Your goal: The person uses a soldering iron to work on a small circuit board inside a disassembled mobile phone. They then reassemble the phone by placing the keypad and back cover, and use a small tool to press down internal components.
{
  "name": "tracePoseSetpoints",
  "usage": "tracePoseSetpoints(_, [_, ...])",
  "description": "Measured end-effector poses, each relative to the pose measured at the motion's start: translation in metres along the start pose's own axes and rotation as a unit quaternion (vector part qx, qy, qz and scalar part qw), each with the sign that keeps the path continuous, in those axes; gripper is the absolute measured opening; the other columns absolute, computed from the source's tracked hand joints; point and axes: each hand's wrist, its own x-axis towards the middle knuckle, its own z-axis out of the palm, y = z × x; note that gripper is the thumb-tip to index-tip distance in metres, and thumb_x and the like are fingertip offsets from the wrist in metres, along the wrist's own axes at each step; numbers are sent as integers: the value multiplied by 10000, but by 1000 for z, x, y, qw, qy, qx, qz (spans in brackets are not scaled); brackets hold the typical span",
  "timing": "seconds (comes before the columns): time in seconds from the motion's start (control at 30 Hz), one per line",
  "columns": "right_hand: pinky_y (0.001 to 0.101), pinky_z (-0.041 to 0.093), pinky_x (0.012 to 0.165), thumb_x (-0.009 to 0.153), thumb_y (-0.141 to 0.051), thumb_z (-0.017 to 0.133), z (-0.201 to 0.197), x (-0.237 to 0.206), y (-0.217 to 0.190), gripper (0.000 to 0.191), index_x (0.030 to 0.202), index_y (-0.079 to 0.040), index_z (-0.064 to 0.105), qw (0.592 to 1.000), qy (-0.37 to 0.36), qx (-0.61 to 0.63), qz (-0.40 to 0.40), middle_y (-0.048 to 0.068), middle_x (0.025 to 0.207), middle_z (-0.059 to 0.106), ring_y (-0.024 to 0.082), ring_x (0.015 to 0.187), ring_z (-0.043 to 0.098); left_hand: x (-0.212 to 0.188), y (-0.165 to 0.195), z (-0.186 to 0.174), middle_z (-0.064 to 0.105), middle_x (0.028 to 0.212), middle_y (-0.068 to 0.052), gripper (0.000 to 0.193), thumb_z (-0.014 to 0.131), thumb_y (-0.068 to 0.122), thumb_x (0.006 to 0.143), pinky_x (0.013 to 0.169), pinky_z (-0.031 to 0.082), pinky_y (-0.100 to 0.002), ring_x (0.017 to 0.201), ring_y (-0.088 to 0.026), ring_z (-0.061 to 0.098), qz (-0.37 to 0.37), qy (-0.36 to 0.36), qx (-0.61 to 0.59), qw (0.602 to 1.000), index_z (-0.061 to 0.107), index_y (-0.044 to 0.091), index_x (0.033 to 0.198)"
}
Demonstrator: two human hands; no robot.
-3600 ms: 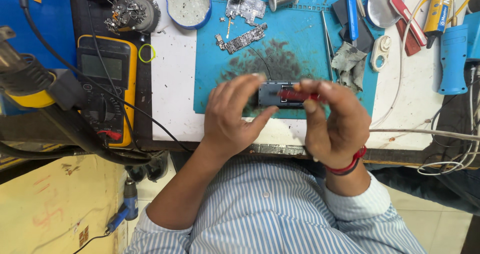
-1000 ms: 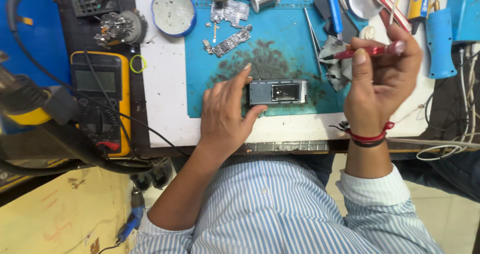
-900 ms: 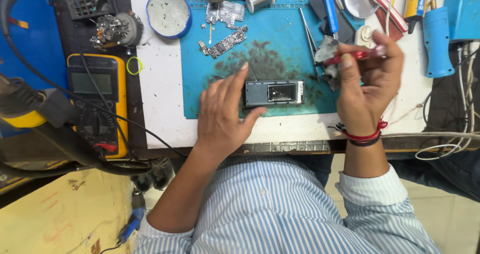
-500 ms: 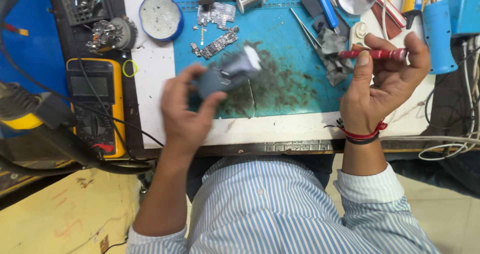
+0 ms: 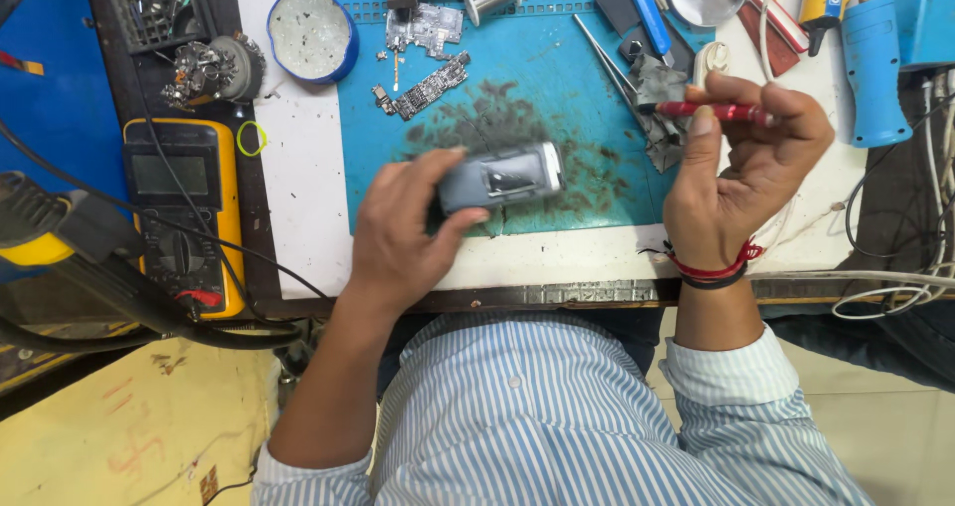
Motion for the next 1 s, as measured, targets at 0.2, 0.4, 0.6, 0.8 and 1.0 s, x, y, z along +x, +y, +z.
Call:
tracePoseSetpoints(0.2, [318,534,1066,1248,74,599,6,-3,2,449,1517,-102,286,1000,10,-5,-6,178,1366,578,222,1169,640,16,-1,-9,688,1274,-139,415,772,218,988,947,479,-416,1064,-320,646,-4,7,69,998,614,50,1333])
tracePoseSetpoints(0.4, [321,545,1040,1222,78,604,12,-7,-1,465,1508,-109,289,999,-7,-13,-29,200,1394,573,233,1156,646,50,-35,-22,722,1148,-70,209,713,88,1031,1024,421,-428,1072,-273,632,47,0,217,975,693,57,1237])
tracePoseSetpoints(0.6, [328,546,1034,1203,94,598,8,-11,2,473,1490,-108,282,999,-5,-21,-35,207,1380,573,243,1164,644,55,-44,-33,710,980,-94,179,701,48,1006,1087,422,-436,953,-258,641,25,101,190,976,742,50,1180])
tracePoseSetpoints(0.8, [320,557,1021,1213,74,595,10,-10,7,443,1487,-101,294,999,28,8,-15,182,1389,572,219,1150,645,41,-36,-35,737,1033,-114,180,659,78,1006,974,510,-423,1003,-235,688,-110,229,30,967,736,64,1168])
tracePoseSetpoints(1.0, [310,538,1008,1214,86,594,14,-8,7,374,1424,-89,338,996,27,-67,-44,171,1358,596,204,1117,611,28,-25,-9,747,1158,-38,136,705,106,1075,1277,273,-530,1065,-191,666,54,33,264,962,727,96,1209])
